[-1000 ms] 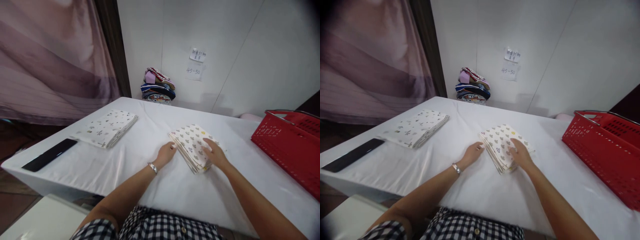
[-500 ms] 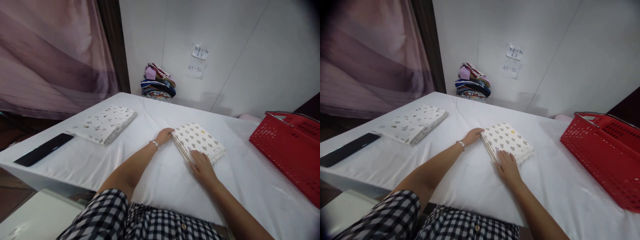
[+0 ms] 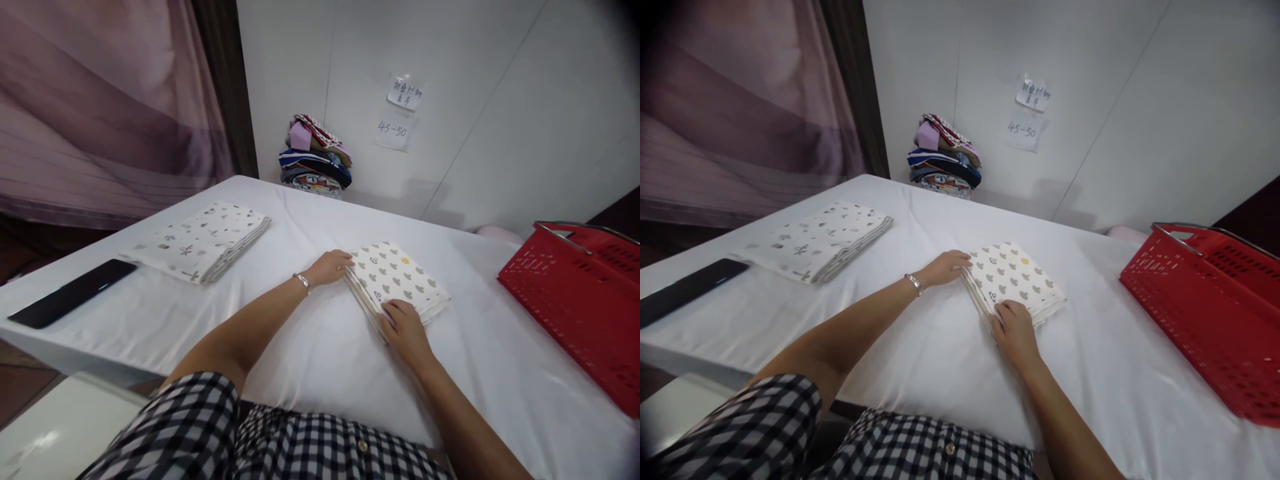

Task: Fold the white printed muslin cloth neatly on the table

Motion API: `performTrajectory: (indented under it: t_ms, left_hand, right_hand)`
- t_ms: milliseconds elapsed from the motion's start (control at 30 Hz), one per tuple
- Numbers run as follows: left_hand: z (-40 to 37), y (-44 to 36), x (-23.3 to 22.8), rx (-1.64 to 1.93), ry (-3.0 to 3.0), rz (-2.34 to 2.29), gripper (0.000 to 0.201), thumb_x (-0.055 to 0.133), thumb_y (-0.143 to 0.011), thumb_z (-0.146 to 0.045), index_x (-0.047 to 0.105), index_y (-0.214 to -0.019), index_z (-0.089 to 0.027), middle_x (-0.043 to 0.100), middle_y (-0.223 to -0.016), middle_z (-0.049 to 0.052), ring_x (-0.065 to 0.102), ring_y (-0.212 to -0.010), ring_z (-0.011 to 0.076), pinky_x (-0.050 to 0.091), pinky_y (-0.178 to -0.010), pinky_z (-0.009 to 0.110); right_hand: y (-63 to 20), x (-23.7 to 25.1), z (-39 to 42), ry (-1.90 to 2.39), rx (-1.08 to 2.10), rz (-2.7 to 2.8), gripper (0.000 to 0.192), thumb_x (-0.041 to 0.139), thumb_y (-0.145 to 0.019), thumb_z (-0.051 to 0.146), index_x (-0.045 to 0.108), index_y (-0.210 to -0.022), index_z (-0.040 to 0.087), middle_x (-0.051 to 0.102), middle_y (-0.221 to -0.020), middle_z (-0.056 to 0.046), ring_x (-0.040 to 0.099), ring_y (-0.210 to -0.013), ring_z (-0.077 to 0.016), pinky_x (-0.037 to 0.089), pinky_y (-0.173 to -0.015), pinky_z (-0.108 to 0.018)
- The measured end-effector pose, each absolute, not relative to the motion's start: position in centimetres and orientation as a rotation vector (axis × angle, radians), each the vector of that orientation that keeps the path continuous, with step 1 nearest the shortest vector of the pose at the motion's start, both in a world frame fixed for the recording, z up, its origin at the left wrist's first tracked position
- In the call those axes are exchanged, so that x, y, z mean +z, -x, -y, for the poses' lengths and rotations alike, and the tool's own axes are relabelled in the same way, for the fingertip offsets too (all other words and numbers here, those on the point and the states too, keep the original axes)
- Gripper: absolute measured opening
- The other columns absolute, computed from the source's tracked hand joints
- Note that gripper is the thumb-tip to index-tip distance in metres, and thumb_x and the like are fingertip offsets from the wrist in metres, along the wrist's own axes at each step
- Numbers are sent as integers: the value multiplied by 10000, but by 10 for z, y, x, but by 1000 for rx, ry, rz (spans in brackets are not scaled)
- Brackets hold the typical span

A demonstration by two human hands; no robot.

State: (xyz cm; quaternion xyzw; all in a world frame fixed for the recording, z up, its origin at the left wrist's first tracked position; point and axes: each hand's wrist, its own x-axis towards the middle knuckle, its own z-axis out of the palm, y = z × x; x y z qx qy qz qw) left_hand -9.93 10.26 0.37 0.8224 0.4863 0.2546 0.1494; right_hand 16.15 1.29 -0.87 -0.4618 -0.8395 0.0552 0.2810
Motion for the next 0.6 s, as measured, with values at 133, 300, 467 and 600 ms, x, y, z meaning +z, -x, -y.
performTrajectory:
  t_ms: [133,300,467,600]
  left_hand:
    - [-106,100,7,696,-2455,-1363,297,503,-811,-180,674,-1045,-246,582,-1241,36,486,-1177,183,345,-1032,356]
    - [-107,98,8,710,-2415,-1352,311,487,-802,-133,683,-1017,-244,591,-1230,24,494,-1171,163,343,-1042,331]
    - [-101,93,15,689,-2431,-1311,337,498,-778,-120,676,-1037,-239,597,-1225,28,501,-1167,157,350,-1039,326]
    - [-100,92,19,678,-2407,-1274,276,529,-791,-186,688,-1010,-240,614,-1201,30,518,-1149,170,367,-1021,325]
  right_hand:
    - [-159,-8,-13,1209,190,2218,268,436,-882,290,685,-945,211,634,-933,-92,548,-900,-236,443,-820,-407]
    - [-159,-6,-12,1208,327,2078,261,430,-889,307,675,-910,220,624,-896,-77,556,-874,-222,454,-797,-377]
    - [-158,-3,-10,1234,385,2000,263,425,-897,334,661,-885,218,613,-907,-72,560,-876,-211,462,-785,-349]
    - [-157,-1,-9,1227,361,2007,290,407,-904,358,664,-899,225,619,-915,-73,567,-883,-213,468,-789,-349]
